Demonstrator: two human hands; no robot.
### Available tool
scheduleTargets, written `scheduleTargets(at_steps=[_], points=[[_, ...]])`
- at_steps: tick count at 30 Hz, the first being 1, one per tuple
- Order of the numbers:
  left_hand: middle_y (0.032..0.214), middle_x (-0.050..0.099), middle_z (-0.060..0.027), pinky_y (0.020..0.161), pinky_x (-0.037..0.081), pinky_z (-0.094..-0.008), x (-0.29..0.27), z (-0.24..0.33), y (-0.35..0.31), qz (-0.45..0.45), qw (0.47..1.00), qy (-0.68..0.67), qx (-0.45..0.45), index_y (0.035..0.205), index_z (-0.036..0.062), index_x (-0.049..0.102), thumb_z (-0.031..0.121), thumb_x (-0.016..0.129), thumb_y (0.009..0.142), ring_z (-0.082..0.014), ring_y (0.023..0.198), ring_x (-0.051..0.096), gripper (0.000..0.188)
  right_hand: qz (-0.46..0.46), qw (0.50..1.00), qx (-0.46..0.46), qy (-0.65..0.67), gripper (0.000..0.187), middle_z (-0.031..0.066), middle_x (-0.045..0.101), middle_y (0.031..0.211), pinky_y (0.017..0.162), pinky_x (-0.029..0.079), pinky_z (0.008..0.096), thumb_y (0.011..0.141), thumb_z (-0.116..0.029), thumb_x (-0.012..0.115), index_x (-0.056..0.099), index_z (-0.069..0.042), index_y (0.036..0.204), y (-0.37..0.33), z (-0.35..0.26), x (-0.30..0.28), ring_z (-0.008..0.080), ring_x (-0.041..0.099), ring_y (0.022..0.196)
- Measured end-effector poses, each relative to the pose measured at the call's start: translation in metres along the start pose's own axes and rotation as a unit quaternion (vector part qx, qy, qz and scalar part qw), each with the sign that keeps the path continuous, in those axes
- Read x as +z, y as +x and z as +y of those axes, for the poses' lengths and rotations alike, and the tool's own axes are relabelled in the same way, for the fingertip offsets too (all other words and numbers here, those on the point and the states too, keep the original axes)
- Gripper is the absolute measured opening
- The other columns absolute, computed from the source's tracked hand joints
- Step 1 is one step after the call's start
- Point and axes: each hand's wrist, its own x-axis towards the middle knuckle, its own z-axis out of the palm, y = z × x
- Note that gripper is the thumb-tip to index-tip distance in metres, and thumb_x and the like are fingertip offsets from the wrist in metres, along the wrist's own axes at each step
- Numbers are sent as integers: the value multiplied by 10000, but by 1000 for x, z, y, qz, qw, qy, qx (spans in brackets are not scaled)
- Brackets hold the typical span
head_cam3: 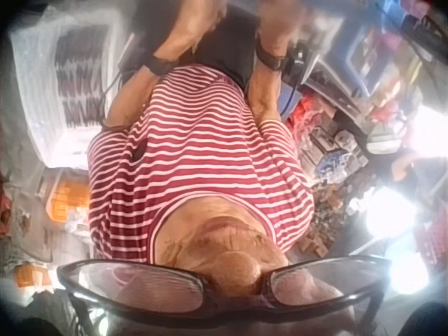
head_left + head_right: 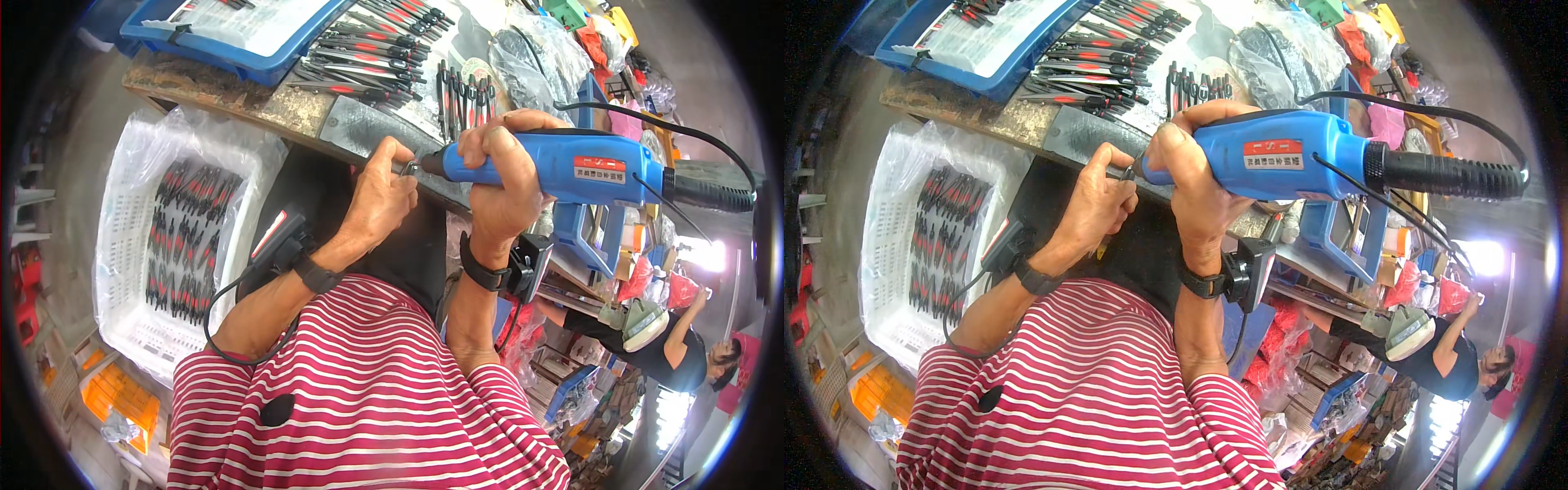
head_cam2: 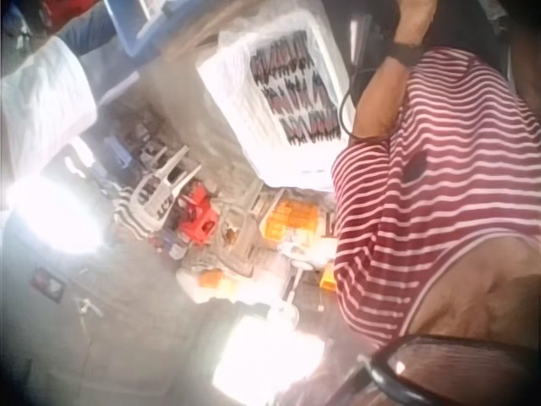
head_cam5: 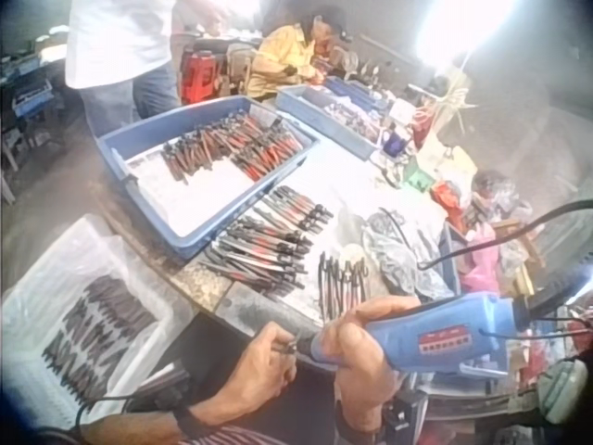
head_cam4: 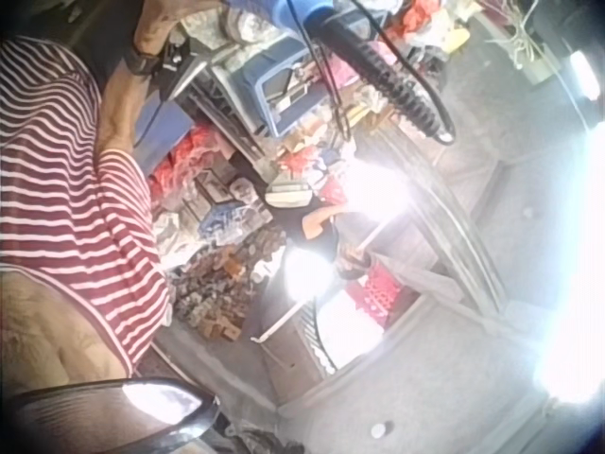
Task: The person uses a blue heat gun to apply heat to the tip of each pen, then places the heated pens into a white basket. The process is repeated for multiple pens in a repetitive cycle.
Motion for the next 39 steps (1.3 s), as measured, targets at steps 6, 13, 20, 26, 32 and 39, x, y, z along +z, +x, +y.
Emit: scheduleTargets(at_steps=[6,13,20,26,32,39], points=[[578,494,-7,358,277,-175,-1,-1,0,-19,999,14,24,1029,82,386,46,475,880,-38,435,395,177,-26,999,5,-45,234,119,512,624,557,453,367,739,67,494,464,9,964,-1,-3,-1,200,502,512],[571,524,-40,472,398,-273,0,-1,1,9,999,16,28,1026,40,427,-14,503,804,-104,505,513,241,-63,996,-3,-64,220,100,491,622,535,449,346,738,89,481,455,6,941,1,-2,1,175,491,504],[637,549,-146,596,443,-378,4,-10,4,68,991,100,52,1031,24,420,-1,514,777,-279,584,588,273,-111,969,-65,-212,208,91,489,659,523,442,318,743,92,471,429,9,929,3,8,-3,157,482,497],[644,547,-174,606,429,-405,6,-15,5,91,987,104,85,1036,30,426,0,515,764,-345,607,583,288,-90,972,-70,-204,208,90,528,737,504,449,271,686,133,479,459,52,877,-1,18,0,157,539,538],[578,505,-56,441,343,-268,3,-14,4,56,991,89,81,1046,42,403,16,501,799,-131,486,467,267,-36,983,-41,-176,133,88,535,732,511,459,284,707,81,538,495,57,830,-5,6,6,156,547,538],[604,514,-120,529,403,-355,3,-27,8,85,983,101,128,1039,33,422,1,507,769,-233,541,528,285,-57,985,-53,-155,80,39,547,656,534,431,233,685,49,590,540,7,732,-4,10,8,105,521,553]])
